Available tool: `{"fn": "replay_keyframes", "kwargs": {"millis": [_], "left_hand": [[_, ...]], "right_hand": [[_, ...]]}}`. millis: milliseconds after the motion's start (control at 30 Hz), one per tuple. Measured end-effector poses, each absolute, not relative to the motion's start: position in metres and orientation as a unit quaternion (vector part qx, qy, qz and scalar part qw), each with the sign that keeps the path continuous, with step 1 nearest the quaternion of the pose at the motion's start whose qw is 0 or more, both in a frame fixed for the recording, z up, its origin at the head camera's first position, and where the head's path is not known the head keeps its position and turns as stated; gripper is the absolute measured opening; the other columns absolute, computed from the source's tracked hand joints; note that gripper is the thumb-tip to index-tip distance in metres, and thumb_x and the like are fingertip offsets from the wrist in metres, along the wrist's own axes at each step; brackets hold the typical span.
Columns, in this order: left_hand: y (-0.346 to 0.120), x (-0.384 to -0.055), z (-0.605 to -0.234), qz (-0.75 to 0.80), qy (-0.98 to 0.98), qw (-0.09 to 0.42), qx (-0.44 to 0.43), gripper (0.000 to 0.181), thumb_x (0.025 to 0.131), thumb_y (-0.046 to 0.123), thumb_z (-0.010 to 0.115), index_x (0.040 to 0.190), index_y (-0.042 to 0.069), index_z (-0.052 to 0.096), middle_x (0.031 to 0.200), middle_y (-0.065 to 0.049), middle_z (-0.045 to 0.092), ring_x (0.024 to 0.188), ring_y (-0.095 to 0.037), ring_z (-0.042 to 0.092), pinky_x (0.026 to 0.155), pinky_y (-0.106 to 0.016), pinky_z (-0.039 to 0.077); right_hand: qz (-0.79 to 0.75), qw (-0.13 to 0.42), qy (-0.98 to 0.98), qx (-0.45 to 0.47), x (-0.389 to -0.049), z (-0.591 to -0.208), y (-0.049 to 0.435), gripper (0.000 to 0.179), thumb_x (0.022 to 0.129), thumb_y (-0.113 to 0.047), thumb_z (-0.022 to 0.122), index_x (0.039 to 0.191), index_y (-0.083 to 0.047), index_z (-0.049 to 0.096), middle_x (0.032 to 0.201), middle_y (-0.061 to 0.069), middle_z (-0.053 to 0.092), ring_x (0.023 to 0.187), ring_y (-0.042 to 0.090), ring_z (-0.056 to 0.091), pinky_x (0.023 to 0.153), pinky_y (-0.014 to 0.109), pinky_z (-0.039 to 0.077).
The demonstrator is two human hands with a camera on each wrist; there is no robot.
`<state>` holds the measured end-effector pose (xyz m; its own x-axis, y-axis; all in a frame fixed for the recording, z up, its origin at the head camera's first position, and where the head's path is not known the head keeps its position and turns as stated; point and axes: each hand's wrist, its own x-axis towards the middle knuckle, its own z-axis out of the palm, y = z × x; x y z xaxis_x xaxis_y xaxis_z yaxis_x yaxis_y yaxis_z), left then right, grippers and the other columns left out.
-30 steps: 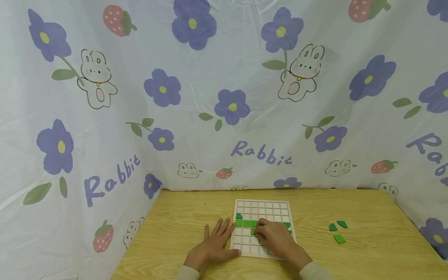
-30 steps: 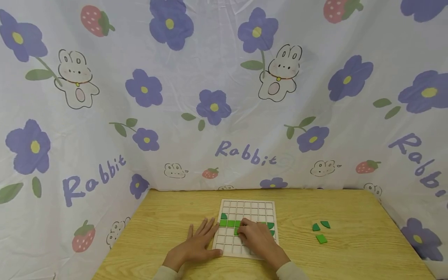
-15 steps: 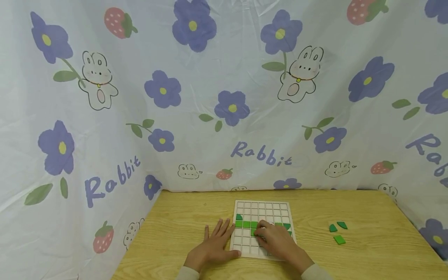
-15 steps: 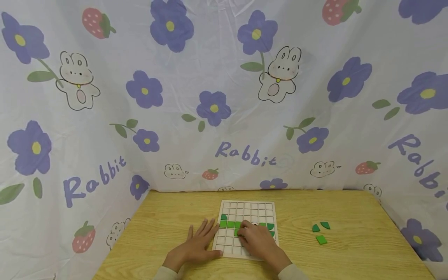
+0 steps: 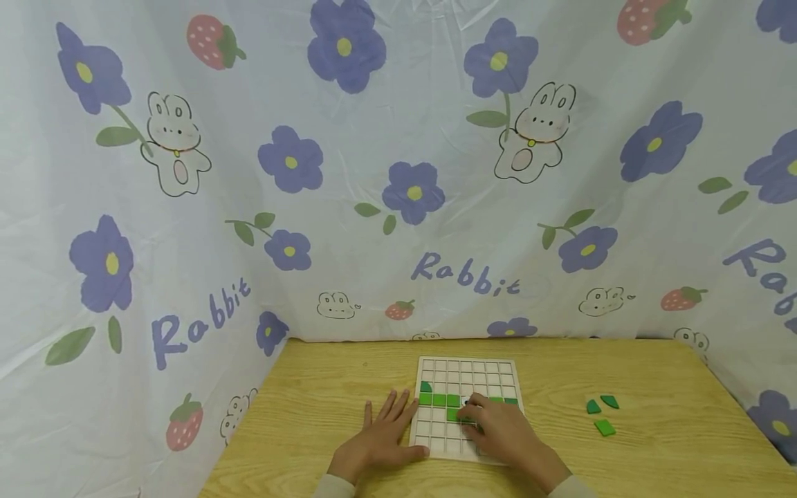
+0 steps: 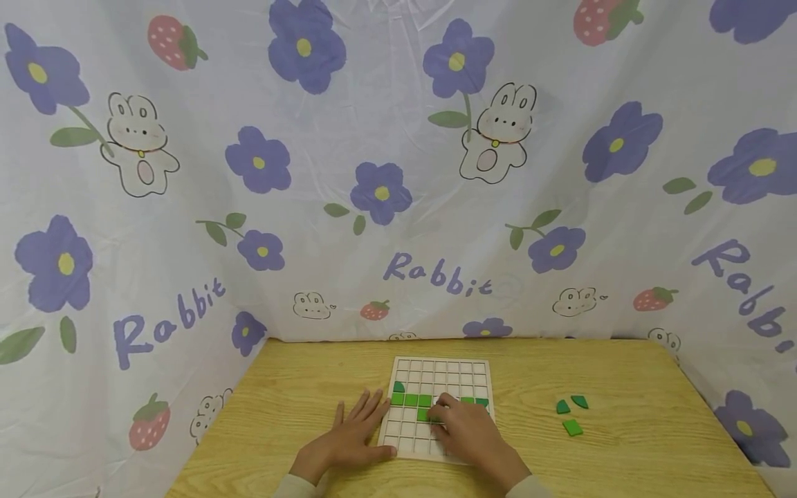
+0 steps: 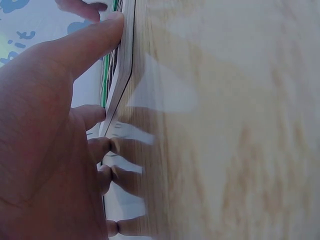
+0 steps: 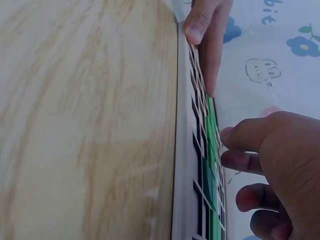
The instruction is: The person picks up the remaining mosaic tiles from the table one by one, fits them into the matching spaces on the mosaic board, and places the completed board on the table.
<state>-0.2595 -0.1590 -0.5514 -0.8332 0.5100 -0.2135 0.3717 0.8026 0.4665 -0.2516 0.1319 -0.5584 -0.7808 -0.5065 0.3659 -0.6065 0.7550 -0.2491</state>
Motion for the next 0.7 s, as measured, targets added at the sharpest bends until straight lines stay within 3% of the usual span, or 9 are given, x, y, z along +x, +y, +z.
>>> {"fn": "replay_keyframes", "kwargs": {"millis": [233, 333, 700], "left_hand": [[-0.159, -0.258, -0.549, 0.211, 0.935, 0.163, 0.234, 0.097, 0.099, 0.069, 0.061, 0.173, 0.022, 0.020, 0.182, -0.008, 0.008, 0.168, -0.039, 0.001, 0.125, -0.078, -0.007], [-0.159, -0.258, -0.548, 0.213, 0.934, 0.164, 0.234, 0.097, 0.099, 0.069, 0.061, 0.173, 0.022, 0.020, 0.182, -0.008, 0.008, 0.168, -0.039, 0.001, 0.125, -0.078, -0.008], [-0.160, -0.259, -0.553, 0.210, 0.934, 0.164, 0.238, 0.098, 0.098, 0.071, 0.060, 0.173, 0.024, 0.019, 0.182, -0.006, 0.007, 0.168, -0.038, 0.001, 0.124, -0.079, -0.008]], "right_hand": [[0.171, 0.161, -0.929, 0.287, -0.250, -0.555, 0.149, 0.004, 0.094, -0.022, 0.083, 0.096, -0.022, 0.079, 0.093, -0.015, 0.069, 0.067, -0.007, 0.056, 0.056, 0.018, 0.048], [0.173, 0.165, -0.931, 0.277, -0.250, -0.553, 0.158, 0.008, 0.093, -0.021, 0.084, 0.091, -0.024, 0.077, 0.089, -0.018, 0.067, 0.068, -0.008, 0.055, 0.057, 0.018, 0.048], [0.165, 0.147, -0.952, 0.210, -0.245, -0.549, 0.190, 0.011, 0.091, -0.022, 0.085, 0.090, -0.027, 0.076, 0.086, -0.020, 0.064, 0.069, -0.007, 0.056, 0.059, 0.020, 0.049]]}}
